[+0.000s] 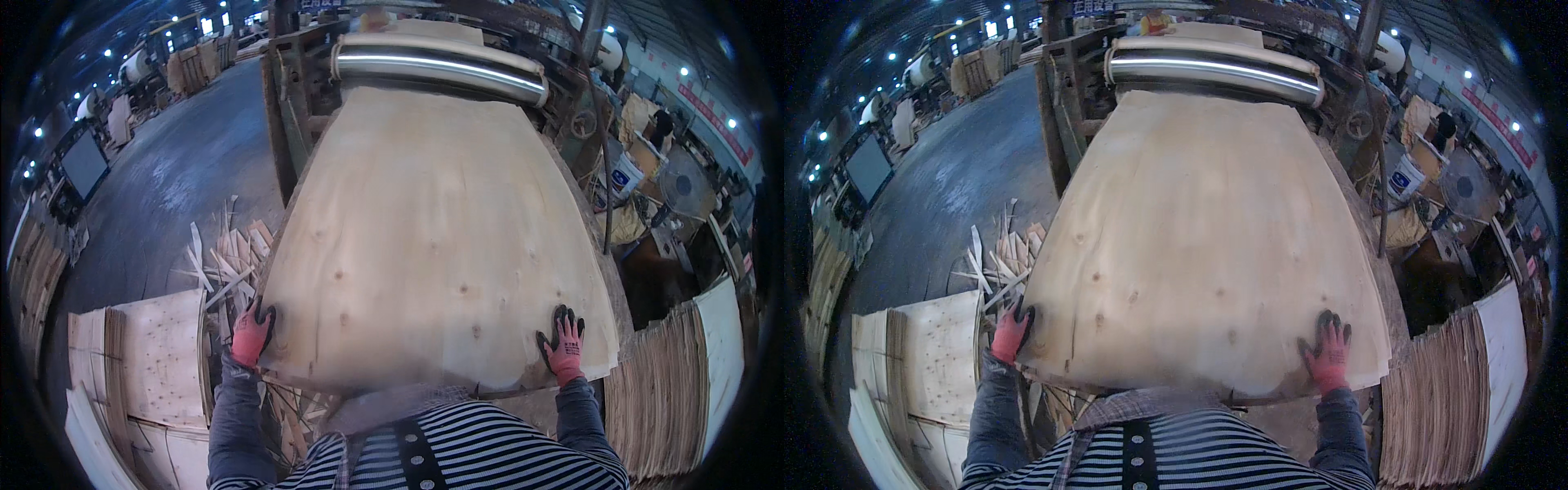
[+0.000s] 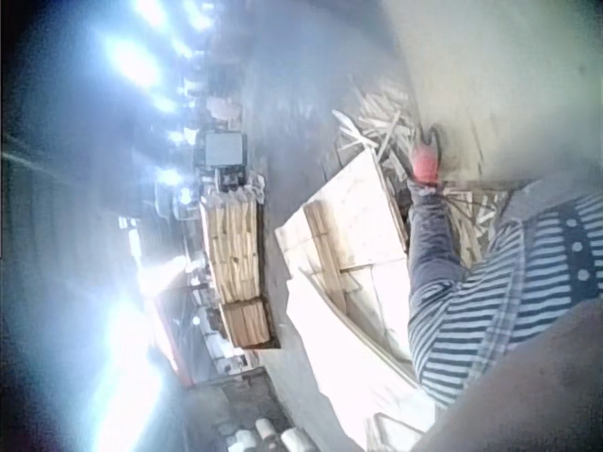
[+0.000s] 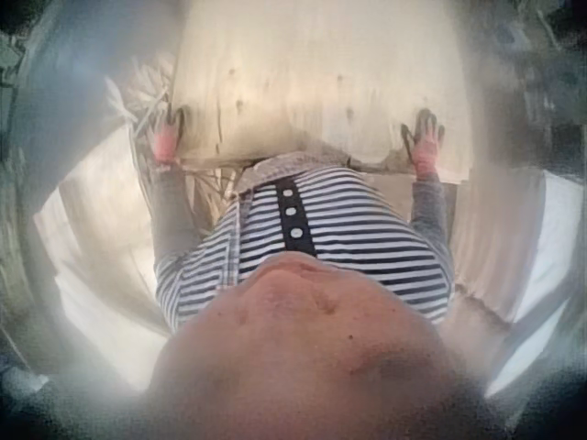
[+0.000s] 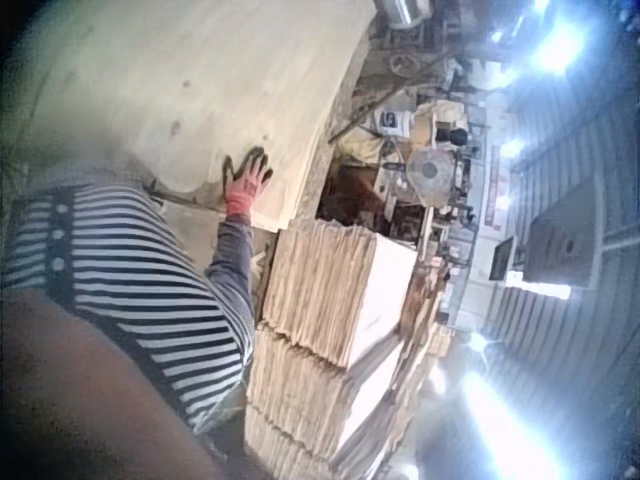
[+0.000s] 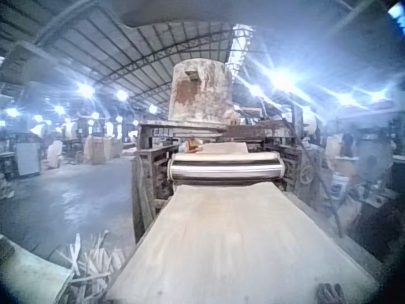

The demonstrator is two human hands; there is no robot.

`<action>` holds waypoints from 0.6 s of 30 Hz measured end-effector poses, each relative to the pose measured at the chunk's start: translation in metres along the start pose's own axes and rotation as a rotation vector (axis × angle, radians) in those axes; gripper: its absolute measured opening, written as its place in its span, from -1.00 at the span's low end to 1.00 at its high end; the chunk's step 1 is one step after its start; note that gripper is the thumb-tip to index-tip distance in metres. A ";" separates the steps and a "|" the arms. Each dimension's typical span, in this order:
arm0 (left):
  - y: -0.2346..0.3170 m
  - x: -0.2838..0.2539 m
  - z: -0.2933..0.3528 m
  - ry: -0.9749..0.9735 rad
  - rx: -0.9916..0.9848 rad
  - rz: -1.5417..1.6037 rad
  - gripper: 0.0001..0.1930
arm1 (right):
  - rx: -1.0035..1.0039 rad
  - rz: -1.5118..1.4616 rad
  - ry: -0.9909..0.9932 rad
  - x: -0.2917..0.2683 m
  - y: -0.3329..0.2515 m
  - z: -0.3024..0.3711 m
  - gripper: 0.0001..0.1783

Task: The person feeds large wood veneer sheets through a rolling glue-application machine and then stacks the treated sheets onto a pile.

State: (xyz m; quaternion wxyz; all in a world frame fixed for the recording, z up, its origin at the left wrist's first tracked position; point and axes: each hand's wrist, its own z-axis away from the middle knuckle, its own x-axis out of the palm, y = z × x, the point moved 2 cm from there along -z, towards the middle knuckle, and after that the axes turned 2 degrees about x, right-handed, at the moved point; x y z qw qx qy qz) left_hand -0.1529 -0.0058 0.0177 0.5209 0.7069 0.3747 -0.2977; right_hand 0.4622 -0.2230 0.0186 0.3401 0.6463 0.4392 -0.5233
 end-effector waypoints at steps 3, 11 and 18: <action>0.033 -0.017 -0.011 0.009 -0.016 -0.071 -0.56 | 0.033 -0.018 -0.037 -0.003 0.002 -0.007 -0.19; 0.100 -0.080 -0.031 -0.316 -0.181 0.310 -0.61 | -0.142 0.015 0.129 -0.013 -0.002 -0.002 -0.13; 0.136 -0.135 -0.032 -0.277 -0.267 1.060 -0.78 | -0.395 -0.138 -0.206 -0.029 -0.066 0.039 0.10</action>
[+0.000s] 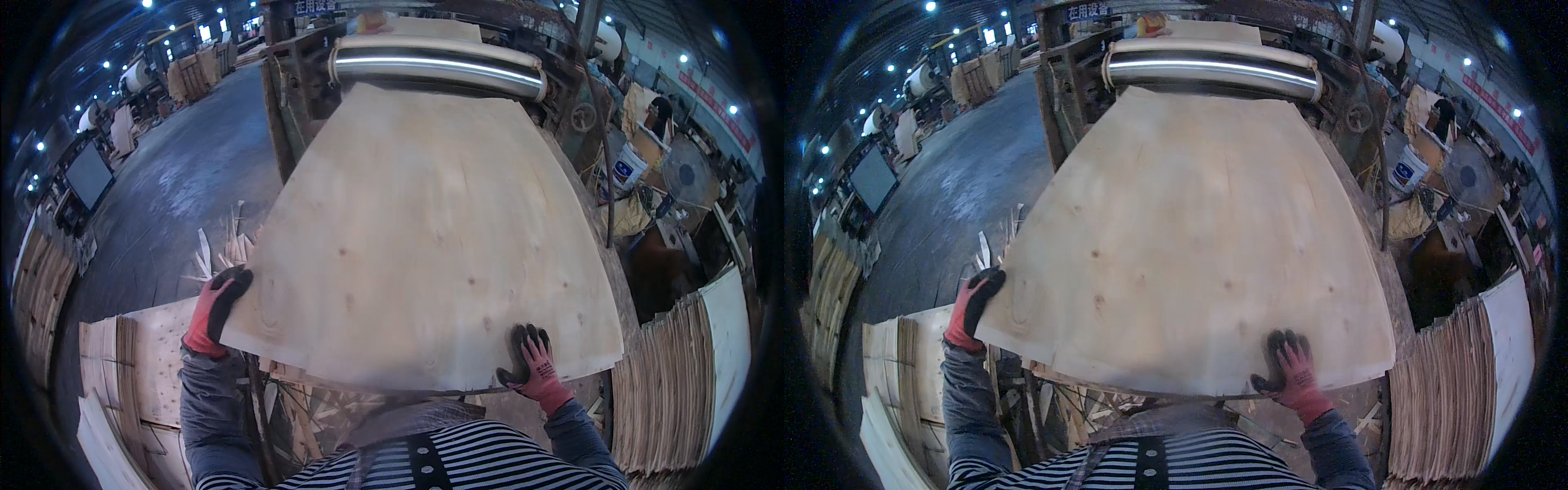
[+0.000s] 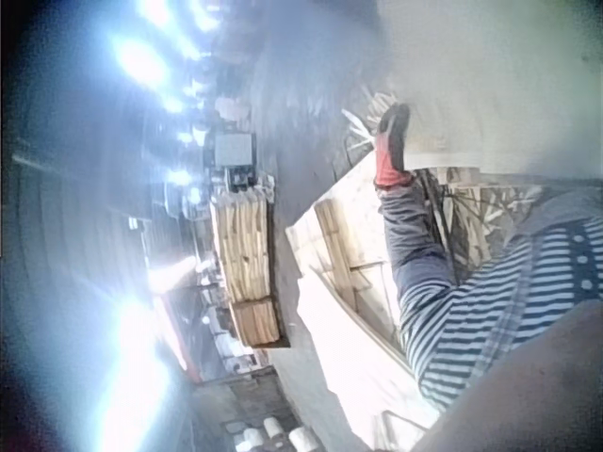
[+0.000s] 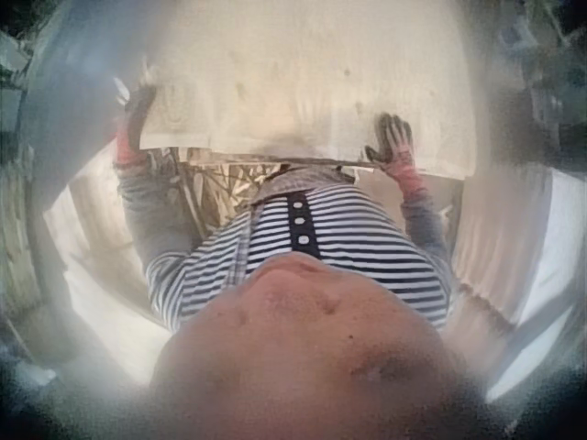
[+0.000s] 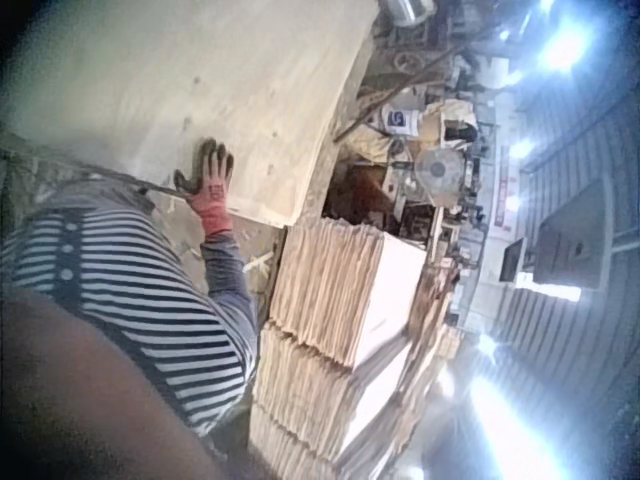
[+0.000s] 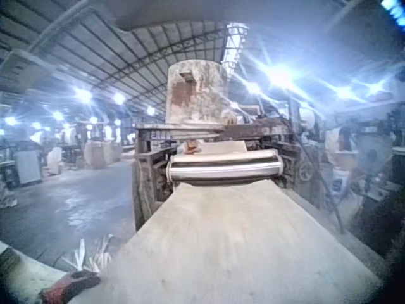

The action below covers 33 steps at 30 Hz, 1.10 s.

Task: The person feeds large wood veneer sheets through a rolling glue-application machine and then stacks the treated sheets onto a pile.

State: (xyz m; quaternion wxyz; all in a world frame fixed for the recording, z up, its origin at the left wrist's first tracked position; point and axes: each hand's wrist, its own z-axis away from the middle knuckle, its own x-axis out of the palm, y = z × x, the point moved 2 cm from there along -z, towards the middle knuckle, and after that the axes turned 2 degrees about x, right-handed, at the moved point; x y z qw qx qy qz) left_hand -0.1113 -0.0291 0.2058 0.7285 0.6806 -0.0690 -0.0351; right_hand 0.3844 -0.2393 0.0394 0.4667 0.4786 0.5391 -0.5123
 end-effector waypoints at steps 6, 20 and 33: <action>0.019 0.031 0.010 -0.119 0.109 0.294 -0.66 | -0.045 -0.059 0.039 -0.028 -0.019 0.005 0.17; -0.245 -0.013 -0.048 0.521 0.153 -1.236 -0.62 | -0.009 -0.002 0.058 0.014 -0.005 -0.014 -0.11; -0.260 -0.004 -0.044 0.698 0.141 -1.278 -0.60 | 0.101 0.026 -0.024 0.039 0.006 -0.002 -0.20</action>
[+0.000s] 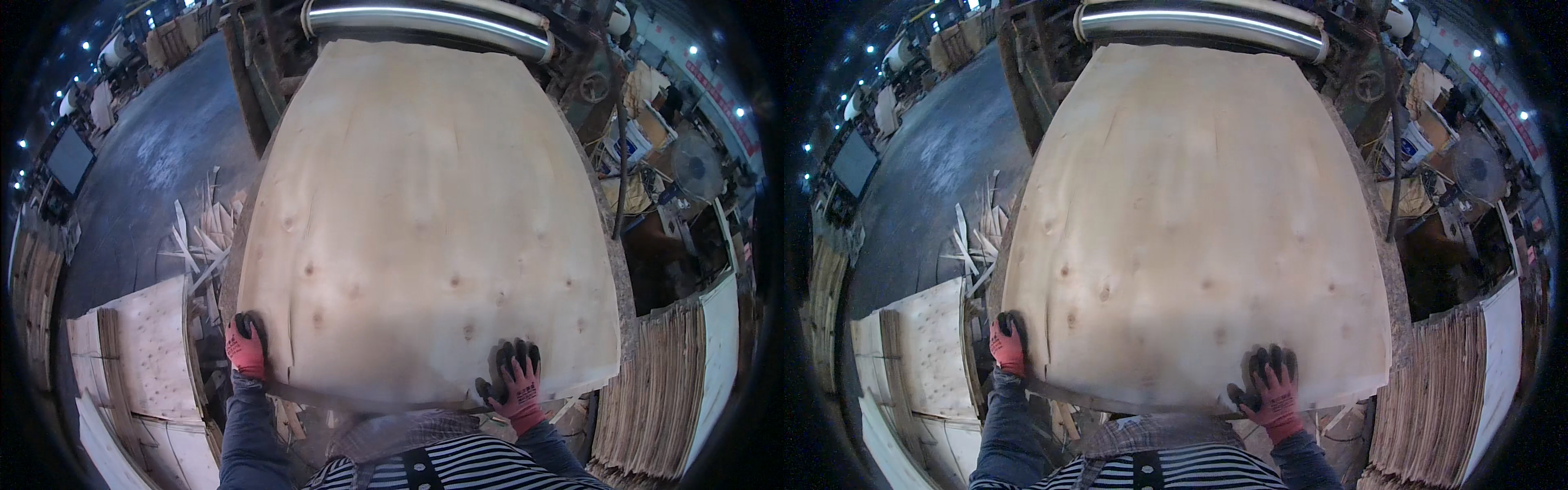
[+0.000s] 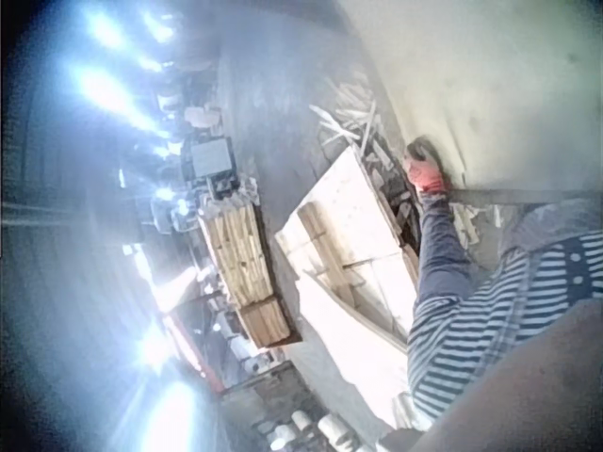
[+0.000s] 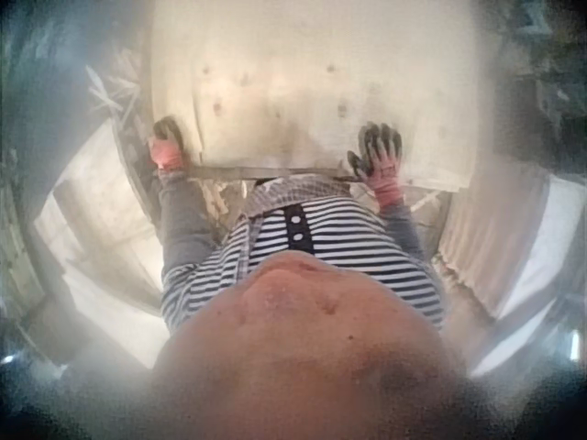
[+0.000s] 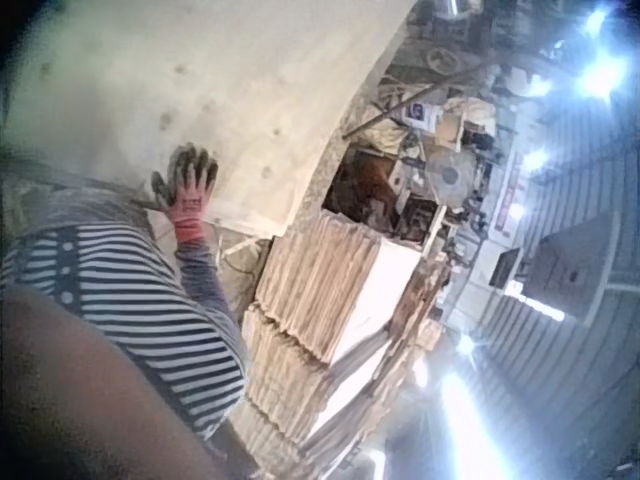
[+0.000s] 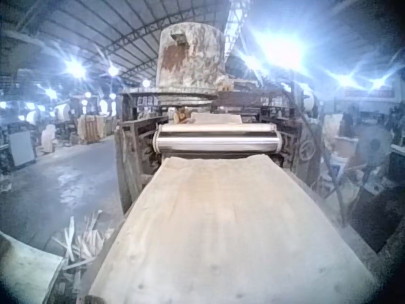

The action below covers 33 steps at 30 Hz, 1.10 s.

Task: The person feeds large wood veneer sheets through a rolling glue-application machine and then stacks the treated sheets onto a pile.

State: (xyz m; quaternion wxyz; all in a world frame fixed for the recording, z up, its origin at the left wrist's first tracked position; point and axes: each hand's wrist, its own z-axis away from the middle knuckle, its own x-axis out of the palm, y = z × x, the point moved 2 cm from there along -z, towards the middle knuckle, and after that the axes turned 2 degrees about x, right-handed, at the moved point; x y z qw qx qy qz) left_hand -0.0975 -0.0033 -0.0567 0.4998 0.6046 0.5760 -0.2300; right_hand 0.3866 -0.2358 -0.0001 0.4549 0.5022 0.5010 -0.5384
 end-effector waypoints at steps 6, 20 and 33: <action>0.001 -0.005 -0.005 -0.058 -0.024 0.050 -0.59 | 0.012 -0.069 0.104 0.002 -0.001 0.001 -0.25; -0.005 0.002 -0.008 0.004 0.020 -0.025 -0.56 | 0.012 -0.056 0.178 -0.014 -0.008 -0.003 -0.32; 0.000 -0.002 -0.009 -0.040 -0.036 -0.043 -0.54 | 0.013 -0.073 0.214 -0.015 -0.009 -0.003 -0.35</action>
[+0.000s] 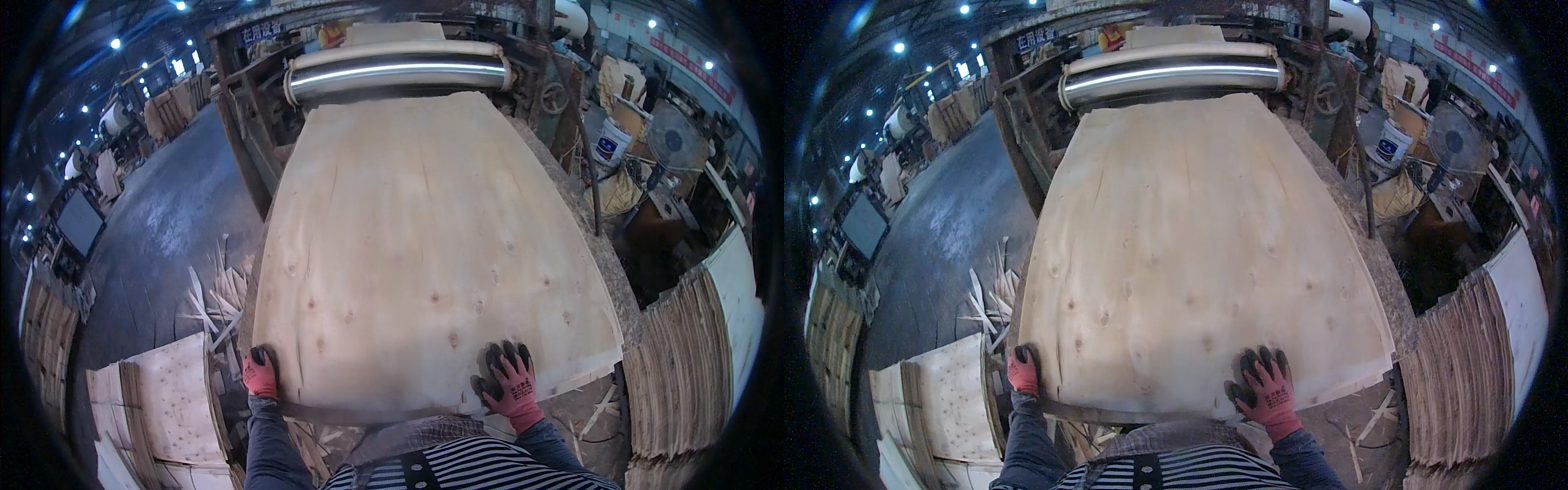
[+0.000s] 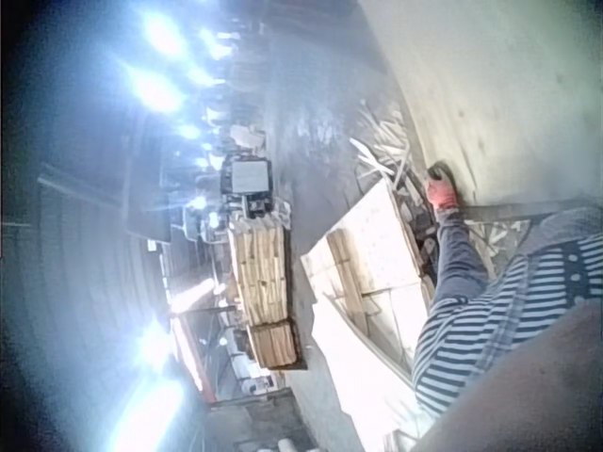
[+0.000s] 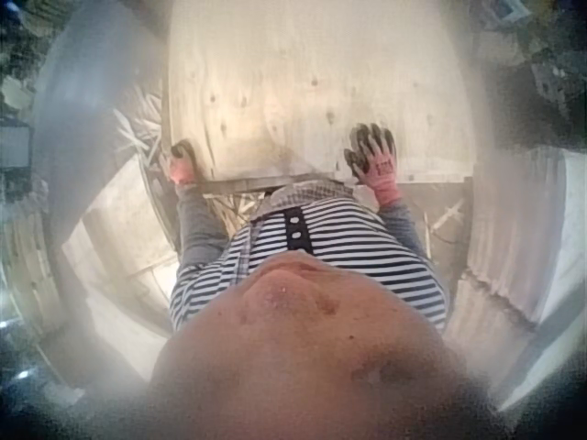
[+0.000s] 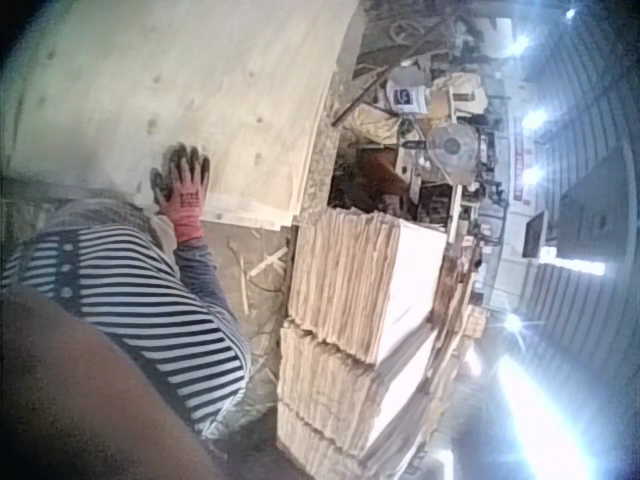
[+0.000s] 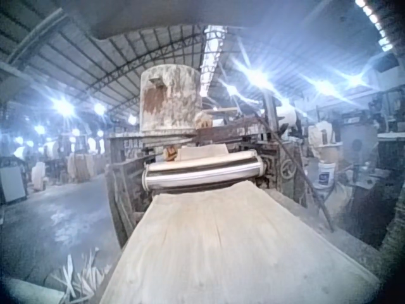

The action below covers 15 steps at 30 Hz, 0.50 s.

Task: The person feeds large wood veneer sheets through a rolling glue-application machine and then stacks the treated sheets onto a pile.

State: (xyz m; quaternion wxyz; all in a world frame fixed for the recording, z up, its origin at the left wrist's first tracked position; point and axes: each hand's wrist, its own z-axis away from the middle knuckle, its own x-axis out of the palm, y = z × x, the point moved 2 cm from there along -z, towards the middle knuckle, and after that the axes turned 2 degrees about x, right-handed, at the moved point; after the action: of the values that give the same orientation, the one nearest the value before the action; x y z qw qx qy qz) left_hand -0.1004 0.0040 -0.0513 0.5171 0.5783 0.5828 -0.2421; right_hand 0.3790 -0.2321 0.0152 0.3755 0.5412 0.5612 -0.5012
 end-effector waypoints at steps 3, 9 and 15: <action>0.000 0.000 0.001 0.029 0.033 0.027 -0.53 | 0.012 -0.011 0.002 0.000 0.000 0.000 -0.35; 0.013 -0.012 0.002 -0.053 0.034 0.072 -0.50 | 0.000 0.009 -0.007 -0.007 -0.003 -0.002 -0.37; -0.003 0.006 0.001 0.067 0.033 0.018 -0.54 | -0.024 -0.002 0.027 -0.009 -0.004 -0.002 -0.39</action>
State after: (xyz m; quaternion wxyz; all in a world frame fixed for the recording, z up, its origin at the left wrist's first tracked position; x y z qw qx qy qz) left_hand -0.1015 0.0049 -0.0578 0.4898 0.5998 0.5904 -0.2278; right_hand 0.3770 -0.2315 0.0247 0.3737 0.5431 0.5726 -0.4873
